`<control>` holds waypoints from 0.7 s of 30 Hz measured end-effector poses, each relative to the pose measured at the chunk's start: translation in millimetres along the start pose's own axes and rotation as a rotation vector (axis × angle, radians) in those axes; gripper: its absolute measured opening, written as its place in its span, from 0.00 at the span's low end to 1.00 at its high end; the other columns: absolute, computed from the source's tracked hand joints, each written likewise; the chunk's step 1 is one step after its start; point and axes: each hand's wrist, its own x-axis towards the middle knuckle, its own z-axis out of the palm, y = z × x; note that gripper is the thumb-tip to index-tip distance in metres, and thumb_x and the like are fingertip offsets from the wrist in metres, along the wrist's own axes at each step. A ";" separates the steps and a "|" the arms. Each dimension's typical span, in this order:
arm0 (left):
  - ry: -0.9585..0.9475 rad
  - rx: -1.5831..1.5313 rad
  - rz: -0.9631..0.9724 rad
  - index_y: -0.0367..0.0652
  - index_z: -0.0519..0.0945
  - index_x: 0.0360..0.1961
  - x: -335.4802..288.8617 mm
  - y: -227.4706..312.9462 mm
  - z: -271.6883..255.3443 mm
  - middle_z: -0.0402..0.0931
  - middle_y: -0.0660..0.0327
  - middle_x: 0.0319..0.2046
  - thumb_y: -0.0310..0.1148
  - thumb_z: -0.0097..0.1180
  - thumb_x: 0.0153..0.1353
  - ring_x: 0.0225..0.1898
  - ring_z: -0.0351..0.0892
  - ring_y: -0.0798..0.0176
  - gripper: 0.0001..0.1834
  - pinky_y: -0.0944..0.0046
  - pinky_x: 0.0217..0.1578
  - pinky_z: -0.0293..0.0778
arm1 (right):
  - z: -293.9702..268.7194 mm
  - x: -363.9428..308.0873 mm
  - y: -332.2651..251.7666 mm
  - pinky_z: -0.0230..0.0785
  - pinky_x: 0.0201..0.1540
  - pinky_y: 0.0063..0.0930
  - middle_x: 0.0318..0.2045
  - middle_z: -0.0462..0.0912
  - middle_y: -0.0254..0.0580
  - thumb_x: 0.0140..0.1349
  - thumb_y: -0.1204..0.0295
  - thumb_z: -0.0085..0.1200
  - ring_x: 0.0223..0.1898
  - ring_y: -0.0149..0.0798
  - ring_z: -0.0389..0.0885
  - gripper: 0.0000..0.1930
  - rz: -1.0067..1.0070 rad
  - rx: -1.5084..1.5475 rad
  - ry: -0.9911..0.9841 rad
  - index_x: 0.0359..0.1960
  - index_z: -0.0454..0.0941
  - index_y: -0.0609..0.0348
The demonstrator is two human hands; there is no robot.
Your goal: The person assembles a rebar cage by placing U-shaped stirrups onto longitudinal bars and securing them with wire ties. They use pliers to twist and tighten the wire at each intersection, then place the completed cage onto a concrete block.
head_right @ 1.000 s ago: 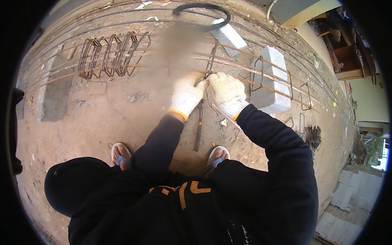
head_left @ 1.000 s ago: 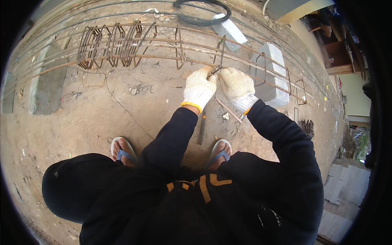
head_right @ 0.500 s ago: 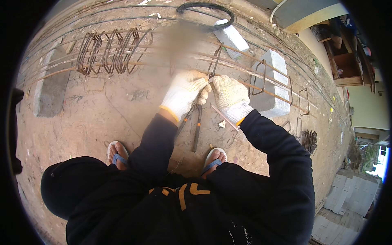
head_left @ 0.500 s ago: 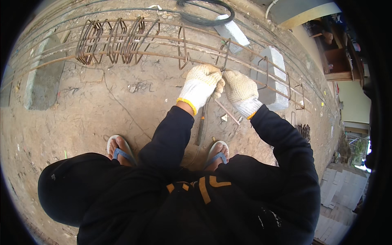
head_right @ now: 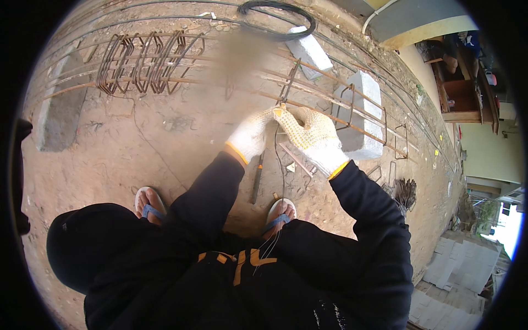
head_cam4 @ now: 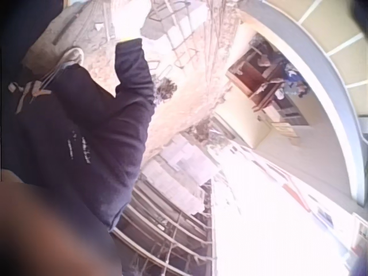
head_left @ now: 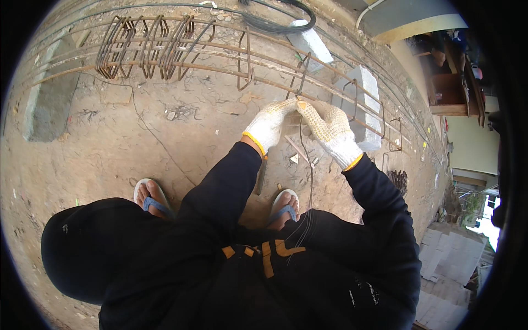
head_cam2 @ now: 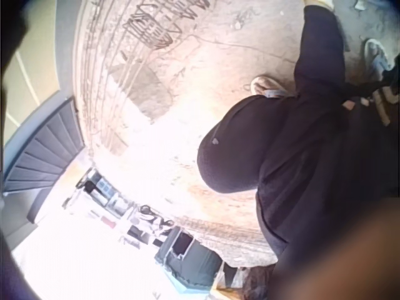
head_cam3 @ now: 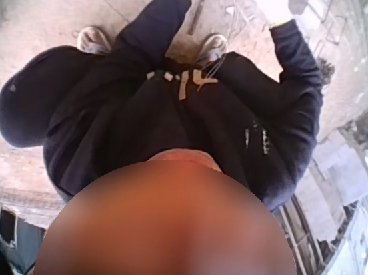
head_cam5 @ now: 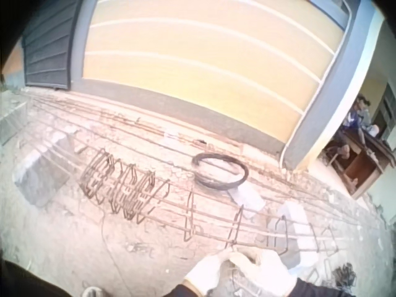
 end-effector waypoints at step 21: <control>0.077 -0.307 -0.095 0.38 0.80 0.46 -4.7 12.9 -3.2 0.83 0.55 0.39 0.33 0.54 0.67 0.41 0.85 0.55 0.11 0.58 0.41 0.83 | -42.8 27.8 12.8 0.75 0.36 0.47 0.27 0.83 0.49 0.63 0.64 0.50 0.32 0.54 0.84 0.10 -0.123 -0.844 -0.016 0.36 0.81 0.53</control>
